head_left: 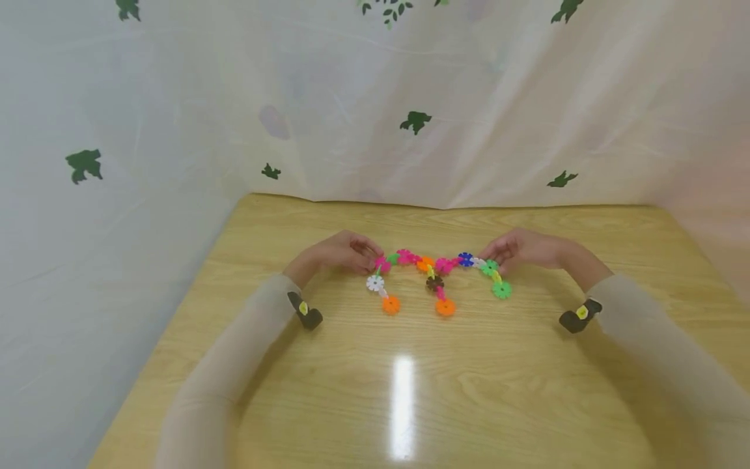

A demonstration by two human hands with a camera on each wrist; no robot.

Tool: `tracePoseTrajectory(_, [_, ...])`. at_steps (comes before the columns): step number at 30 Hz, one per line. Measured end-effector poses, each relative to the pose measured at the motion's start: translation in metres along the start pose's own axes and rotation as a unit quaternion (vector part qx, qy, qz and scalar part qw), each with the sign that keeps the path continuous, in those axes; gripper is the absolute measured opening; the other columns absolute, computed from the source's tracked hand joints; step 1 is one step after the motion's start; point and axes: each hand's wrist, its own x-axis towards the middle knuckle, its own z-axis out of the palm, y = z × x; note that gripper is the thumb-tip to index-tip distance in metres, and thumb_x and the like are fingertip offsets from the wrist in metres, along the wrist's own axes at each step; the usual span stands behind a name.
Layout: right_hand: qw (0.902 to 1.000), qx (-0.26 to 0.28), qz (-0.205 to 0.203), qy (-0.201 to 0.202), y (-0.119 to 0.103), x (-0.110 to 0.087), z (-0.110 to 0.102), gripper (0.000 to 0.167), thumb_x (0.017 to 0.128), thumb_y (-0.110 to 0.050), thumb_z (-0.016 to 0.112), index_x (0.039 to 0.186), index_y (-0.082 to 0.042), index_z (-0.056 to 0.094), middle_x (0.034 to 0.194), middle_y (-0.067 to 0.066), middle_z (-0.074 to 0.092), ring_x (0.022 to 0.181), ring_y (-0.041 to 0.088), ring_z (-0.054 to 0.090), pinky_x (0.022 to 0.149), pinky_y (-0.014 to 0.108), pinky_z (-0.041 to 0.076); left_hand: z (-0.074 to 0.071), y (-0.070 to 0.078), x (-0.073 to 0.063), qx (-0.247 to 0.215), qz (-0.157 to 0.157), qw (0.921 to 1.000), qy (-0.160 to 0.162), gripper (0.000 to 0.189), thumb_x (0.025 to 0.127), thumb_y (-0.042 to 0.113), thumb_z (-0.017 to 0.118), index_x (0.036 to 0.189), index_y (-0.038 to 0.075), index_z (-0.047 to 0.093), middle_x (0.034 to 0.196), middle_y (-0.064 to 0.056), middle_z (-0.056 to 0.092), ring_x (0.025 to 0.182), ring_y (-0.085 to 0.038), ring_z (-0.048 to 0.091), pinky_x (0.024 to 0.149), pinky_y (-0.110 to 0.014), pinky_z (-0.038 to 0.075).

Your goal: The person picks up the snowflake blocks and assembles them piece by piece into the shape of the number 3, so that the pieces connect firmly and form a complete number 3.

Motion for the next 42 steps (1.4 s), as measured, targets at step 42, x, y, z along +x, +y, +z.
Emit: tracePoseTrajectory(42, [0.9989,-0.008,-0.043,-0.013,0.004,-0.007,-0.001,0.045,0.096,-0.015,0.071,0.137,-0.004,0.058,0.124,0.017,0.068,0.111,0.018,0.067,0.094,0.029,0.057,0.014,0.013,0.003,-0.034,0.039,0.9876,0.148,0.033,0.094,-0.002,0.066,0.125,-0.012,0.061,0.106,-0.022,0.071,0.079,-0.014,0.069,0.075,-0.029,0.063])
